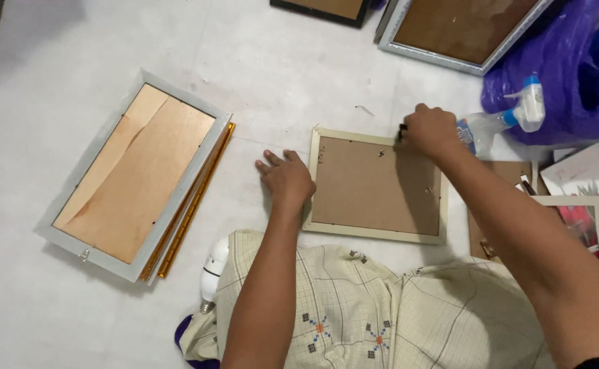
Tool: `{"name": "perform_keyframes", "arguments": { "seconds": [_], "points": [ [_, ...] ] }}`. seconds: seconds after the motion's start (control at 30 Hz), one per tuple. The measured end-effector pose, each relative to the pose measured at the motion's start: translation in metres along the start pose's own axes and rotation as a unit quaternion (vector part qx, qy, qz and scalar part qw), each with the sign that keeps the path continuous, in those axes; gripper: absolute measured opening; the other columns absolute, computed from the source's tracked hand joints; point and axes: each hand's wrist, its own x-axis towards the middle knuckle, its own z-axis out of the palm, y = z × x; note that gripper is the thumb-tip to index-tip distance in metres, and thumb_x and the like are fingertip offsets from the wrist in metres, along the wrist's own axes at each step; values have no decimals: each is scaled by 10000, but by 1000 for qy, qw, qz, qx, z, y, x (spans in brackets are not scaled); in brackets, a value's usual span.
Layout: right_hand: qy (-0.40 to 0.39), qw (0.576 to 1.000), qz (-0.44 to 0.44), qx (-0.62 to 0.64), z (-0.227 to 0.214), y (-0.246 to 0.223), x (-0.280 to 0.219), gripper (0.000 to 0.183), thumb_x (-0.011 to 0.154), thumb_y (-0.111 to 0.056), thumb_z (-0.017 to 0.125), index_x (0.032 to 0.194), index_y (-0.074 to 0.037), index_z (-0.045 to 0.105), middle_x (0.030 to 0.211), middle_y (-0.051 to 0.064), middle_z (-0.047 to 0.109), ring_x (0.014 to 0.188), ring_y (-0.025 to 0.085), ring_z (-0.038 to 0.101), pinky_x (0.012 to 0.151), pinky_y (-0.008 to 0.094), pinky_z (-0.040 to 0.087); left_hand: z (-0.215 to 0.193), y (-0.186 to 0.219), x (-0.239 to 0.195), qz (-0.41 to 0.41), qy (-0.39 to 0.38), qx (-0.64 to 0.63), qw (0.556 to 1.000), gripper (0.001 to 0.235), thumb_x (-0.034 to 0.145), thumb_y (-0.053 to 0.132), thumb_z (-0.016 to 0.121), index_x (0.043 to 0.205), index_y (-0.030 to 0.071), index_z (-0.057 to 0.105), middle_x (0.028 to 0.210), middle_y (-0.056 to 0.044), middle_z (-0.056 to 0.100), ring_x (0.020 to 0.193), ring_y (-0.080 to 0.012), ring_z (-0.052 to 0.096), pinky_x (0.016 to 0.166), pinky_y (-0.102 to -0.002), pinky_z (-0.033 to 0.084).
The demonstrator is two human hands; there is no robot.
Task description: Cleaning glass and assembling picture frames with artwork
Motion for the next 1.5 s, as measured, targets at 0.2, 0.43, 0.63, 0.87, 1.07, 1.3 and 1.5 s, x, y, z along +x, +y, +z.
{"name": "perform_keyframes", "arguments": {
  "seconds": [0.2,0.43,0.63,0.87,1.07,1.3,1.5],
  "points": [
    [-25,982,-12,188,-25,-40,-24,472,825,-231,795,1289,-208,716,1196,109,633,1103,453,673,916,573,576,-7,-1,-13,10,14,-16,1000,919,842,241,772,1564,-62,290,1603,-423,191,1447,-672,186,1125,-671,345],
    [-10,990,25,135,-12,31,-16,443,805,-174,752,1248,-182,762,1146,128,669,1059,452,699,855,562,591,-3,-7,-5,8,18,4,1000,934,827,295,800,1558,-30,317,1597,-409,233,1435,-669,215,1115,-663,370],
    [-8,981,104,163,-2,44,-52,459,772,-311,722,1176,-99,775,963,192,739,966,451,736,790,546,594,0,-3,-2,12,22,26,999,915,829,280,776,1562,-17,315,1599,-409,228,1430,-673,215,1111,-654,382],
    [4,995,74,68,16,44,-51,315,781,-275,710,996,-80,831,860,185,728,811,418,756,720,488,619,-8,-2,-9,10,-1,11,1000,968,826,329,793,1576,-26,294,1608,-406,212,1440,-666,204,1137,-651,360],
    [-32,992,104,67,-1,53,-66,397,759,-368,732,985,-60,837,846,189,734,820,425,760,716,500,616,-7,-2,-7,16,3,18,1000,980,823,352,792,1578,-26,294,1605,-409,216,1437,-663,218,1134,-649,362],
    [-127,969,131,166,32,69,-105,459,818,-372,704,1193,-127,807,1059,238,795,1051,484,728,875,550,589,8,-9,3,23,12,26,999,972,832,385,791,1574,-21,310,1600,-403,243,1433,-654,244,1139,-636,366],
    [-156,955,97,233,36,83,-142,468,740,-296,715,1190,-204,805,1130,184,792,1116,445,713,951,524,577,17,-14,17,32,23,19,999,1005,815,412,811,1566,-33,313,1590,-422,237,1412,-680,252,1139,-651,353]
  ]
}}
